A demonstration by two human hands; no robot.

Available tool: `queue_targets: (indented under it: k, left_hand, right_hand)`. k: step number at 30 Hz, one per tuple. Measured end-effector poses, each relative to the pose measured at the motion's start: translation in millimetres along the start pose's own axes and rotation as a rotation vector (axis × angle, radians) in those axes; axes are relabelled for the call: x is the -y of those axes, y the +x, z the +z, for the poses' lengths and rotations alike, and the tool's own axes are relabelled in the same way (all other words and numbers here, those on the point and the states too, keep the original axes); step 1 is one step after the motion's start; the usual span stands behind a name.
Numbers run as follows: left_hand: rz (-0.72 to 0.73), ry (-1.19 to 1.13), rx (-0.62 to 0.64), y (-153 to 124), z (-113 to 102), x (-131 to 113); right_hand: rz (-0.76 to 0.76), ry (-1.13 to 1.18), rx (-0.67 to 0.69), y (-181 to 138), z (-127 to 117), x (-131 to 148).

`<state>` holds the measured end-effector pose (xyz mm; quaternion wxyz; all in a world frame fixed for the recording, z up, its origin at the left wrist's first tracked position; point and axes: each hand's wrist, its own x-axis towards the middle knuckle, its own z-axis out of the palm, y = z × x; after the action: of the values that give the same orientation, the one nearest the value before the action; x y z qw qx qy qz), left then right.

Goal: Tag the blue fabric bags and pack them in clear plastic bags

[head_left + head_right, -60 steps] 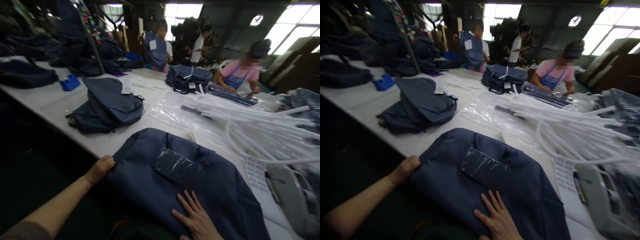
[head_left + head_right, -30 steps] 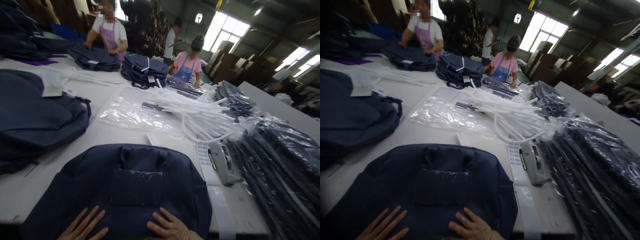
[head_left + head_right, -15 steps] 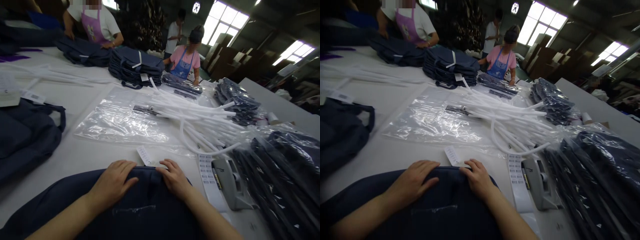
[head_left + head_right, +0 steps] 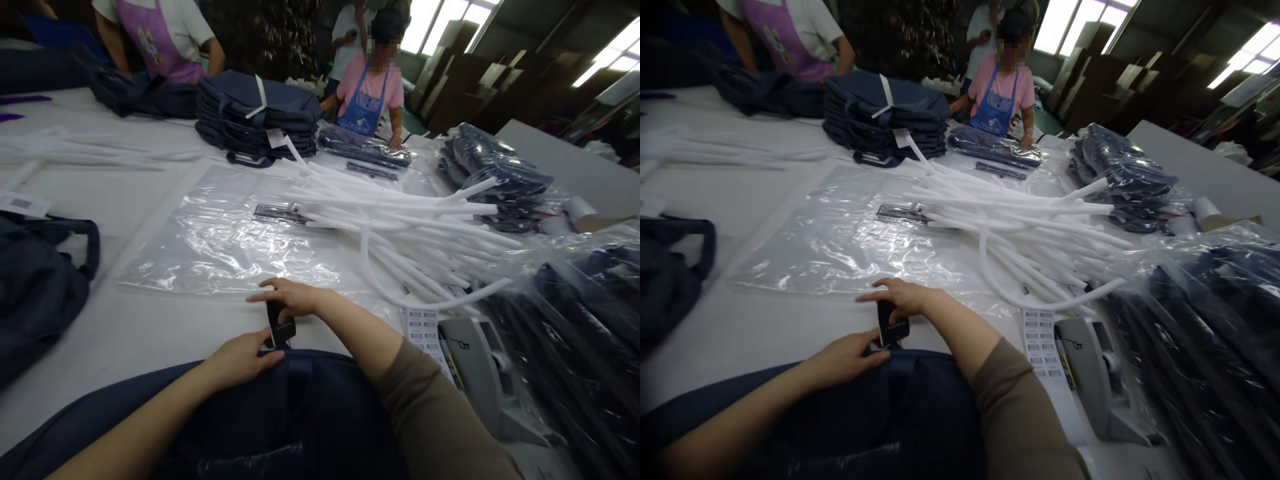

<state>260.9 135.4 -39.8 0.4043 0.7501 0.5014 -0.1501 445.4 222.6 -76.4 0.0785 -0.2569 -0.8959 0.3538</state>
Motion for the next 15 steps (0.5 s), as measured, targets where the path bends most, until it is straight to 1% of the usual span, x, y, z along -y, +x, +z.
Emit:
queue_targets:
  k: [2, 4, 5, 7, 10, 11, 13, 15]
  left_hand:
    - [-0.001, -0.010, 0.005, 4, -1, -1]
    - [0.022, -0.021, 0.018, 5, -2, 0]
    - [0.031, -0.037, 0.025, 4, -2, 0]
    - [0.011, -0.037, 0.048, 1, -5, -1]
    - [-0.050, 0.117, 0.111, -8, -10, -10]
    - [-0.047, 0.170, 0.123, -12, -12, -15]
    - [-0.014, 0.212, 0.107, -26, -15, -27]
    - [0.031, 0.190, 0.057, -46, -16, -35]
  right_hand:
    - [-0.211, -0.216, 0.077, 4, -2, 10]
    - [-0.309, -0.355, 0.105, -3, -4, 13]
    - [-0.317, -0.401, 0.101, -11, -5, 13]
    - [-0.269, -0.480, 0.073, -33, -9, 11]
    - [-0.150, -0.552, 0.022, -73, -16, 13]
    - [-0.126, -0.553, -0.004, -86, -19, 16]
    - [-0.093, -0.512, -0.050, -108, -24, 27]
    - [-0.053, -0.422, -0.077, -123, -31, 40]
